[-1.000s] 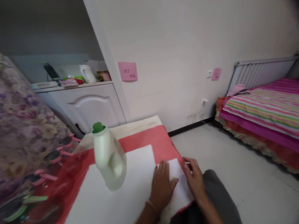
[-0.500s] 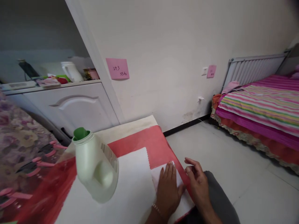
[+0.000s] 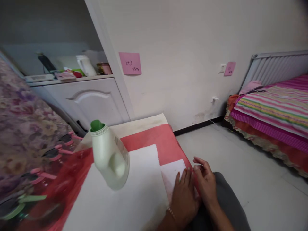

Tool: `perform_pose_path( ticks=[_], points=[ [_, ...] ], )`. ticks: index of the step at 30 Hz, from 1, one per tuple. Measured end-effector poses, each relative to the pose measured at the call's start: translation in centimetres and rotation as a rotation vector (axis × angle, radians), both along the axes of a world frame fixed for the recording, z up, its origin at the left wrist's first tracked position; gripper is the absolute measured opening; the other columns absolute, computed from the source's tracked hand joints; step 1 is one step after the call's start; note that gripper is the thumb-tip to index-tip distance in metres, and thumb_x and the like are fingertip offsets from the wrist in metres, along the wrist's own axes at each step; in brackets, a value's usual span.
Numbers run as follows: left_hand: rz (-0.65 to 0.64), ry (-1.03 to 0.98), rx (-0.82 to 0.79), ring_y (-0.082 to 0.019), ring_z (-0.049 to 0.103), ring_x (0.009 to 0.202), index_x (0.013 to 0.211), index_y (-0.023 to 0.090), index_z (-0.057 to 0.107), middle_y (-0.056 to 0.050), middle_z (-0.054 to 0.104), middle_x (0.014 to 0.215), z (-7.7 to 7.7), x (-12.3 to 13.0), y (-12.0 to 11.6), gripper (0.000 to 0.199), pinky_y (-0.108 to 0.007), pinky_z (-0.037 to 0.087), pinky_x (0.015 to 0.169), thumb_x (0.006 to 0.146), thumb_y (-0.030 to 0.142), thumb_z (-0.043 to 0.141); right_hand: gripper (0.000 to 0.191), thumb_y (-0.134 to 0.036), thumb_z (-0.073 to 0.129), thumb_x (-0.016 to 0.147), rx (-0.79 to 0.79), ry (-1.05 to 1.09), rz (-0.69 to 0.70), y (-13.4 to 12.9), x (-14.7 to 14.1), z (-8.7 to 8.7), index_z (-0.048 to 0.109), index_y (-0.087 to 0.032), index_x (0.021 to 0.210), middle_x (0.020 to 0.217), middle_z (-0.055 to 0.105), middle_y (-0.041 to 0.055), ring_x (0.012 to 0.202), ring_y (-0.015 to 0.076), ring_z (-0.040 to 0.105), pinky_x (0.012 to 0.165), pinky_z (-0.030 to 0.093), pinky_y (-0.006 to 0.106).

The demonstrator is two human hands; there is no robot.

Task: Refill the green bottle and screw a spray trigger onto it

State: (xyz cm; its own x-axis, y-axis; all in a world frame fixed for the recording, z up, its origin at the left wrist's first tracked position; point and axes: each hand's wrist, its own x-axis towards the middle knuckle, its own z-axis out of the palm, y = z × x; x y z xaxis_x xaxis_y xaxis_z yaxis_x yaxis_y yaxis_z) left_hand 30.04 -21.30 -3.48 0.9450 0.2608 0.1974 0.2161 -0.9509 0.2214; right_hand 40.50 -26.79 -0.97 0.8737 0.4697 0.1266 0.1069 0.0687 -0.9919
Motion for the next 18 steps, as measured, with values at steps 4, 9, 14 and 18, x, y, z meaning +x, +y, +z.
perform_pose_path(
  ticks=[4,9,14,18],
  points=[
    [0.001,0.006,-0.004,-0.023,0.020,0.146,0.152,0.017,0.003,-0.007,0.020,0.159,1.0,-1.4,-0.4,0.070,-0.044,0.026,0.118,0.095,0.042,0.035,0.038,-0.042,0.055,0.083,-0.006,-0.010,0.000,0.1,0.0,-0.5,0.057,-0.022,0.115,0.111,0.067,0.0091,0.094,0.0226,0.064,0.074,0.052,0.032],
    [0.099,-0.009,0.123,-0.027,0.025,0.144,0.150,0.015,0.019,-0.011,0.024,0.157,0.7,-6.8,1.2,0.067,-0.048,0.030,0.115,0.094,0.047,0.037,0.036,-0.044,0.057,0.083,0.004,-0.058,0.090,0.2,-0.8,-0.8,0.060,-0.020,0.110,0.100,0.069,0.0074,0.092,0.0219,0.065,0.083,0.052,0.035],
    [0.398,-0.048,0.350,-0.031,0.039,0.138,0.146,0.012,0.031,-0.016,0.039,0.150,-1.2,-15.1,5.2,0.065,-0.051,0.040,0.107,0.092,0.046,0.043,0.028,-0.038,0.057,0.086,-0.002,-0.238,0.328,1.0,-3.7,-1.0,0.062,-0.021,0.108,0.101,0.067,0.0073,0.092,0.0215,0.064,0.085,0.053,0.035],
    [0.503,-0.033,0.443,-0.030,0.045,0.134,0.143,0.014,0.037,-0.015,0.045,0.147,-2.9,-19.5,6.4,0.064,-0.048,0.043,0.104,0.090,0.048,0.045,0.022,-0.028,0.054,0.089,0.019,-0.418,0.522,1.7,-8.4,-0.7,0.061,-0.024,0.109,0.103,0.065,0.0066,0.092,0.0208,0.064,0.083,0.055,0.034]
  ],
)
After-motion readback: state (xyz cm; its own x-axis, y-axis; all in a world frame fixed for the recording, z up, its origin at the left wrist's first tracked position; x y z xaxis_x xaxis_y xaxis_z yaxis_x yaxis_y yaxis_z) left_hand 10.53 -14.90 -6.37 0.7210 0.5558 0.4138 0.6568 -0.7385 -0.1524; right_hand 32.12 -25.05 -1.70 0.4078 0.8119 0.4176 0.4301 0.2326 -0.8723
